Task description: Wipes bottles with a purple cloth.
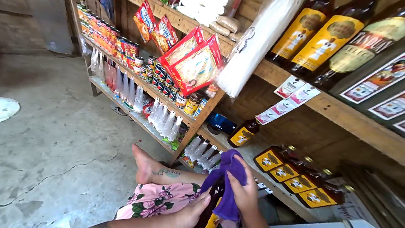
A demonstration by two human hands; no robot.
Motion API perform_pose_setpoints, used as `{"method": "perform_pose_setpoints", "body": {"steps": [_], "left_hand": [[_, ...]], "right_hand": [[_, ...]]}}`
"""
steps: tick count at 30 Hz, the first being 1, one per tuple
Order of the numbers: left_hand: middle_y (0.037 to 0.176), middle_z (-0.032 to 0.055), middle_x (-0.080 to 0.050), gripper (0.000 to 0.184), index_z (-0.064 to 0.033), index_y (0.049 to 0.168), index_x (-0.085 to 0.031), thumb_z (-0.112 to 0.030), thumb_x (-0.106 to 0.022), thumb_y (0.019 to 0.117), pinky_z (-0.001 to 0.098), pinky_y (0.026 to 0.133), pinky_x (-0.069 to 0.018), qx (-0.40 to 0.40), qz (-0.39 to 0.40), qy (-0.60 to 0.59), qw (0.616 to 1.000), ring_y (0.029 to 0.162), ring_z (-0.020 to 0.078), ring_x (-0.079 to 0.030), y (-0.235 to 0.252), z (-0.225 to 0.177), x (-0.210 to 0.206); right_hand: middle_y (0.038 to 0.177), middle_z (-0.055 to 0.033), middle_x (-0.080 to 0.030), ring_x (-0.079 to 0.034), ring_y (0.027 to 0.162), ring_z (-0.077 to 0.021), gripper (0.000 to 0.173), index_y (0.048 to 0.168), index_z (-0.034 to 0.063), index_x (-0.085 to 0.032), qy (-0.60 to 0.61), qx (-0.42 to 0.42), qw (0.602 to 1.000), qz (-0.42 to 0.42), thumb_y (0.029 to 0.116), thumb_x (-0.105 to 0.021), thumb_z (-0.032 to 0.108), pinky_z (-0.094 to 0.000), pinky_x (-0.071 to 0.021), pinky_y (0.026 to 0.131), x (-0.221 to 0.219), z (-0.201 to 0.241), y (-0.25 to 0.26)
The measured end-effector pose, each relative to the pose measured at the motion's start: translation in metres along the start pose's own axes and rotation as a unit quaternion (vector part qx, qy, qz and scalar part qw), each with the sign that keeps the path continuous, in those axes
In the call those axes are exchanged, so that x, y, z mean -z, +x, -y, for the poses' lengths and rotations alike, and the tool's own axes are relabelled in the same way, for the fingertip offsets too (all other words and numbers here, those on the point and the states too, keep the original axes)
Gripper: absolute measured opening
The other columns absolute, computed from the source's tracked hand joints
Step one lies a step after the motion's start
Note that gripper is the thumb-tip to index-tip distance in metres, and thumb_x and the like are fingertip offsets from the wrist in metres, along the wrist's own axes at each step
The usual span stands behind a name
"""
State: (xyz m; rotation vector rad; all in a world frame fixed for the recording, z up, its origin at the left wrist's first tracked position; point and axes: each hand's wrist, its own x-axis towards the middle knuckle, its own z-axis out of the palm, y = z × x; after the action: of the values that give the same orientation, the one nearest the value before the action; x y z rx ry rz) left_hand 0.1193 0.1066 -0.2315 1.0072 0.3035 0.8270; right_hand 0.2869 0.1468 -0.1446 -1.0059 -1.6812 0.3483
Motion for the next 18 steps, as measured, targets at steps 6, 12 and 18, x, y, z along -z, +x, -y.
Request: {"method": "perform_pose_setpoints", "body": {"steps": [6,12,18], "left_hand": [[0.110,-0.0029,-0.073,0.080,-0.0163,0.128,-0.057,-0.082,-0.028,0.0926,0.0327,0.085,-0.0604,0.049,-0.069,-0.124,0.989,0.101,0.0101,-0.071,-0.003,-0.008,-0.007],[0.106,0.0004,-0.074,0.072,-0.0192,0.119,-0.062,-0.058,-0.004,0.1054,0.0332,0.086,-0.0589,0.013,-0.161,-0.235,0.958,0.099,0.0117,-0.070,-0.002,-0.011,-0.005],[0.109,-0.0001,-0.073,0.070,-0.0186,0.123,-0.060,-0.062,-0.008,0.1045,0.0352,0.089,-0.0583,0.009,-0.125,-0.196,0.973,0.103,0.0122,-0.069,0.000,-0.011,-0.007]], "right_hand": [[0.163,-0.0200,-0.032,-0.030,0.153,-0.0265,0.055,0.146,0.0214,-0.052,-0.166,0.140,0.971,0.097,0.1019,-0.049,0.054,-0.0430,-0.0320,0.123,-0.017,-0.016,-0.038],[0.151,-0.0131,-0.053,-0.031,0.148,-0.0491,0.041,0.130,0.0253,-0.066,-0.170,0.188,0.929,0.271,0.0967,-0.057,0.048,-0.0702,-0.0238,0.116,-0.015,-0.006,-0.085],[0.165,0.0001,-0.035,-0.013,0.158,-0.0323,0.047,0.136,0.0367,-0.059,-0.134,0.184,0.945,0.234,0.0966,-0.054,0.061,-0.0577,-0.0140,0.126,-0.007,-0.026,-0.073]]}}
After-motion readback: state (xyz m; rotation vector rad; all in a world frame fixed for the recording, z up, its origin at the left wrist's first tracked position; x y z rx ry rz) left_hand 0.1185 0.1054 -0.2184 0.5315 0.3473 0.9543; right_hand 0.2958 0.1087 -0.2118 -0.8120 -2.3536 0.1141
